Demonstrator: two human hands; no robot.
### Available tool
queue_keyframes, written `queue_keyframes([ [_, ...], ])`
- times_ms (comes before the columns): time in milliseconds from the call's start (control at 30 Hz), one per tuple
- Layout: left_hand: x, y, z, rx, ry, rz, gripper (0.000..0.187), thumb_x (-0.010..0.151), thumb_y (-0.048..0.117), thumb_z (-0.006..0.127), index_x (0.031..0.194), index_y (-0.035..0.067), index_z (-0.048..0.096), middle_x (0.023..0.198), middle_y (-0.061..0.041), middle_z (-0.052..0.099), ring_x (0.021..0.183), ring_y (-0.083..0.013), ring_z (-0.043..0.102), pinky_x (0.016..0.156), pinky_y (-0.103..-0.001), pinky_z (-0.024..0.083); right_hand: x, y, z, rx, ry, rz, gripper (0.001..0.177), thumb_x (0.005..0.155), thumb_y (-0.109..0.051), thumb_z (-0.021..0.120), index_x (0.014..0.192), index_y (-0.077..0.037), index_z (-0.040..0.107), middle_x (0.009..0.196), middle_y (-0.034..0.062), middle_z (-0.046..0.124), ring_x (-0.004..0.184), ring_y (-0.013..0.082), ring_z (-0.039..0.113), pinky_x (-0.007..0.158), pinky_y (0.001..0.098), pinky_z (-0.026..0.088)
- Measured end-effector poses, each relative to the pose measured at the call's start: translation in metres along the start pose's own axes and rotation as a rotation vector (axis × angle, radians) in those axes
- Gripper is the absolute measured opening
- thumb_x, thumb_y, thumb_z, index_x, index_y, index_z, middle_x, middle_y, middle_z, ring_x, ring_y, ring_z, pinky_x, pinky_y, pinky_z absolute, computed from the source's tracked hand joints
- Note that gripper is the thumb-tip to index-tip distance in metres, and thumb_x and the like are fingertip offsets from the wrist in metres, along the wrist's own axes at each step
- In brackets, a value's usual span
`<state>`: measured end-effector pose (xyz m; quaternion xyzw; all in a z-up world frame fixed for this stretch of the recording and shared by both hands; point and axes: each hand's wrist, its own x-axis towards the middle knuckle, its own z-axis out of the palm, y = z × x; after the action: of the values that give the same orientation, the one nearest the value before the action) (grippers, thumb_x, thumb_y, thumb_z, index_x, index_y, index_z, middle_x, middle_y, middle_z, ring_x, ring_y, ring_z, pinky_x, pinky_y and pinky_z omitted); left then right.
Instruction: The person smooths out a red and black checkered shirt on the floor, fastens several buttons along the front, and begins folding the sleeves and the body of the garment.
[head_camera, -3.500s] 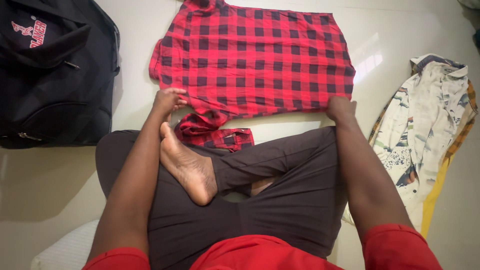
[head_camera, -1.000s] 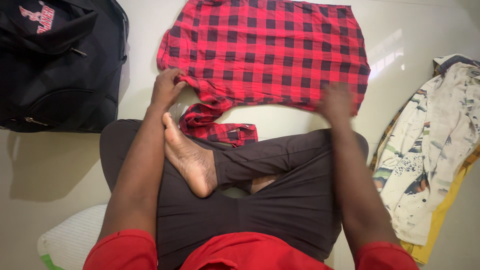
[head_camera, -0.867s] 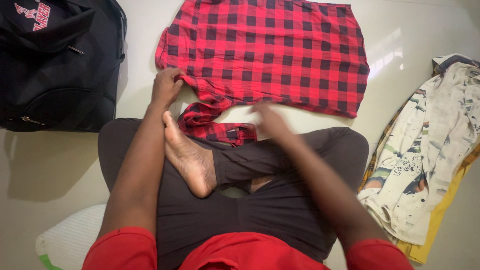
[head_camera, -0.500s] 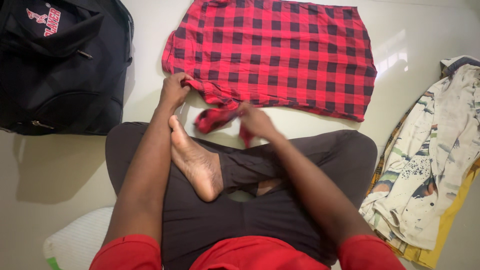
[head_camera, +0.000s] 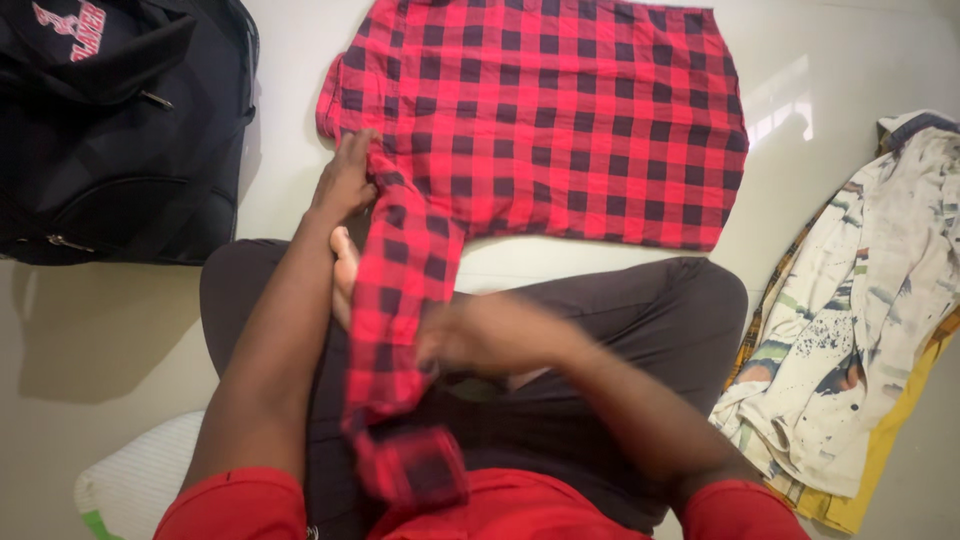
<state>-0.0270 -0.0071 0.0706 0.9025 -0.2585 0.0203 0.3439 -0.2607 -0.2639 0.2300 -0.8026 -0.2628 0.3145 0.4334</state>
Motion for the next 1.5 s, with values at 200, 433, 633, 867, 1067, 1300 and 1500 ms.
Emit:
queue_keyframes([
  [200, -0.005, 0.021, -0.012, -0.104, 0.006, 0.037, 0.049, 0.080, 0.001, 0.070, 0.127, 0.011, 0.059, 0.119, -0.012, 0.061, 0.104, -0.0314, 0.066, 0.090, -0.041, 0.054, 0.021, 0.153, -0.063, -0.893, 0.555, 0.247, 0.030, 0.089, -0.026, 0.074, 0.112, -0.009, 0.063, 0.107, 0.0085, 0.067, 0.109, 0.0319, 0.065, 0.085, 0.0456, 0.054],
  [433, 0.002, 0.012, -0.003, -0.269, -0.017, -0.057, 0.020, 0.088, 0.005, 0.068, 0.108, 0.006, 0.073, 0.094, -0.011, 0.073, 0.080, -0.0261, 0.069, 0.074, -0.036, 0.054, 0.071, 0.173, -0.035, -0.892, 0.541, 0.151, 0.061, 0.074, -0.042, 0.077, 0.117, -0.004, 0.056, 0.114, 0.0133, 0.057, 0.111, 0.0315, 0.055, 0.082, 0.0502, 0.048],
  [633, 0.001, 0.003, -0.002, -0.198, 0.013, -0.210, 0.022, 0.093, 0.014, 0.063, 0.113, 0.008, 0.071, 0.093, -0.017, 0.074, 0.086, -0.0302, 0.073, 0.077, -0.040, 0.054, 0.079, 0.216, -0.045, -1.097, 0.558, 0.306, 0.034, 0.092, -0.023, 0.063, 0.122, -0.008, 0.056, 0.114, 0.0104, 0.057, 0.110, 0.0270, 0.056, 0.084, 0.0478, 0.047],
  [867, -0.002, 0.006, -0.010, -0.146, -0.015, -0.265, 0.029, 0.092, 0.015, 0.059, 0.119, 0.011, 0.069, 0.100, -0.021, 0.072, 0.097, -0.0403, 0.069, 0.085, -0.047, 0.053, -0.008, 0.302, -0.099, -1.208, 0.684, 0.536, 0.034, 0.087, -0.014, 0.059, 0.121, -0.010, 0.054, 0.119, 0.0118, 0.056, 0.107, 0.0300, 0.057, 0.082, 0.0559, 0.048],
  [1067, -0.004, -0.014, -0.006, -0.085, -0.086, -0.280, 0.036, 0.091, 0.018, 0.056, 0.123, 0.018, 0.073, 0.112, -0.021, 0.071, 0.107, -0.0409, 0.067, 0.092, -0.046, 0.052, -0.102, 0.350, -0.146, -0.914, 0.541, 0.958, 0.019, 0.087, -0.018, 0.063, 0.093, -0.008, 0.078, 0.096, 0.0190, 0.077, 0.090, 0.0370, 0.076, 0.073, 0.0538, 0.058],
  [1300, -0.020, -0.058, -0.001, 0.106, -0.303, -0.209, 0.028, 0.091, 0.018, 0.059, 0.114, 0.010, 0.073, 0.111, -0.022, 0.071, 0.104, -0.0430, 0.066, 0.092, -0.048, 0.052, -0.153, 0.369, -0.154, -0.494, 0.542, 1.234, 0.030, 0.090, -0.027, 0.066, 0.110, -0.009, 0.077, 0.115, 0.0185, 0.073, 0.107, 0.0379, 0.070, 0.089, 0.0494, 0.055],
  [1500, -0.026, -0.078, -0.012, 0.172, -0.527, -0.205, 0.024, 0.097, 0.022, 0.061, 0.106, 0.002, 0.072, 0.099, -0.021, 0.075, 0.089, -0.0348, 0.073, 0.086, -0.042, 0.057, -0.180, 0.389, -0.158, -0.439, 0.530, 1.143, 0.026, 0.088, -0.035, 0.072, 0.101, -0.014, 0.078, 0.101, 0.0143, 0.076, 0.094, 0.0348, 0.072, 0.083, 0.0466, 0.057],
])
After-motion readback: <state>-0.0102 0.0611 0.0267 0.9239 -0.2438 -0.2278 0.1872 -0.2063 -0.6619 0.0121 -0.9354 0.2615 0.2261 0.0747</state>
